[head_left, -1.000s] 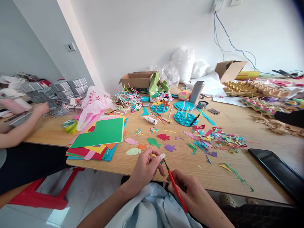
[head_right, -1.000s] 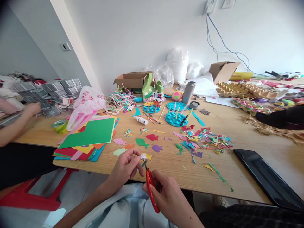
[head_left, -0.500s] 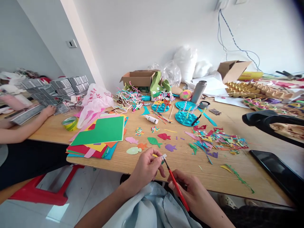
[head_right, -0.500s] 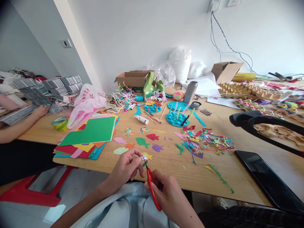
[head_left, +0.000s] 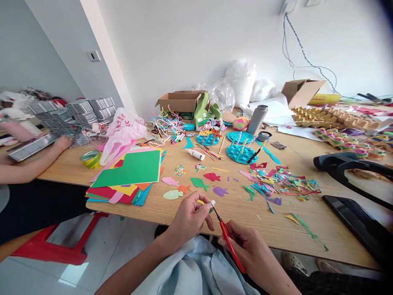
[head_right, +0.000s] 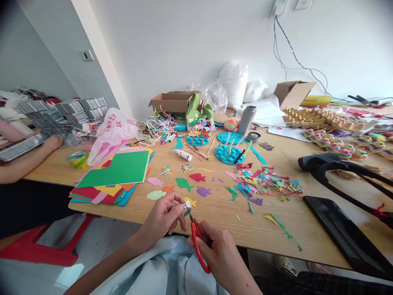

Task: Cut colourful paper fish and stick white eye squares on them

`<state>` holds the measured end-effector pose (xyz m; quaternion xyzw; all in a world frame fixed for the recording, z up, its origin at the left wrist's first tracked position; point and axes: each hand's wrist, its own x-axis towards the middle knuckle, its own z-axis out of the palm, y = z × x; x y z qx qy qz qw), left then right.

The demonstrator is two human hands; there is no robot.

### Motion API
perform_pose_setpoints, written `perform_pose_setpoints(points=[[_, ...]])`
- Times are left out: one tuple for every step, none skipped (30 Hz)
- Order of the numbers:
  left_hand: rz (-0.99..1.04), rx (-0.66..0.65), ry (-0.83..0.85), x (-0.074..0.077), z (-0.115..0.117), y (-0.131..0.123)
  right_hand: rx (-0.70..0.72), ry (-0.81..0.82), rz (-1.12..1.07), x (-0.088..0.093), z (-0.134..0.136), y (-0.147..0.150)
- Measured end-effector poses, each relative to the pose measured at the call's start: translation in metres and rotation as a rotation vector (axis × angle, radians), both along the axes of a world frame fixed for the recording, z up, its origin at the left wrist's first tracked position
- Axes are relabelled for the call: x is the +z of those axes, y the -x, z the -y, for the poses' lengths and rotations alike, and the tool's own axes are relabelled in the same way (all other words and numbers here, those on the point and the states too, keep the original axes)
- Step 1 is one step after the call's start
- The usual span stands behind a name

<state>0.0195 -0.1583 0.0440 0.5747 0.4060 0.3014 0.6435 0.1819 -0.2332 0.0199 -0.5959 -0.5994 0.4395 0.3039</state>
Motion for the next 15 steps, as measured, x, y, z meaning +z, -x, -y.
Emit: perform_pose_setpoints(points=[[0.0,-0.003,0.0,0.001,0.0,0.0,-0.001,-0.011,0.012,0.0,0.0,0.0],[0.001,-0.005,-0.001,0.001,0.0,0.0,-0.004,-0.027,0.03,-0.001,0.001,0.0],[0.003,-0.007,-0.004,0.001,0.0,0.0,-0.005,-0.045,0.056,-0.001,0.001,0.0],[0.005,-0.009,-0.008,0.001,0.0,0.0,-0.005,-0.067,0.091,-0.002,0.002,0.0],[0.006,-0.012,-0.014,0.001,0.0,0.0,-0.005,-0.096,0.135,-0.003,0.002,-0.001],[0.005,-0.015,-0.022,0.0,0.0,0.0,-0.01,-0.136,0.187,-0.004,0.002,-0.002],[0.0,-0.015,-0.035,-0.002,0.0,0.001,-0.021,-0.189,0.246,-0.005,0.002,-0.003],[-0.009,-0.012,-0.05,-0.004,-0.001,0.002,-0.04,-0.254,0.312,-0.005,0.002,-0.006],[-0.019,-0.005,-0.066,-0.005,-0.001,0.003,-0.067,-0.328,0.383,-0.006,0.002,-0.008],[-0.026,0.01,-0.085,-0.007,-0.002,0.004,-0.098,-0.408,0.456,-0.006,0.001,-0.011],[-0.029,0.033,-0.103,-0.008,-0.003,0.006,-0.123,-0.484,0.526,-0.005,0.001,-0.014],[-0.027,0.064,-0.12,-0.008,-0.004,0.008,-0.138,-0.552,0.59,-0.005,0.001,-0.017],[-0.022,0.098,-0.133,-0.008,-0.005,0.009,-0.14,-0.611,0.645,-0.003,0.0,-0.019],[-0.012,0.13,-0.143,-0.006,-0.006,0.011,-0.13,-0.66,0.692,-0.002,0.0,-0.02],[0.004,0.16,-0.149,-0.004,-0.008,0.012,-0.11,-0.697,0.731,0.0,0.0,-0.021]])
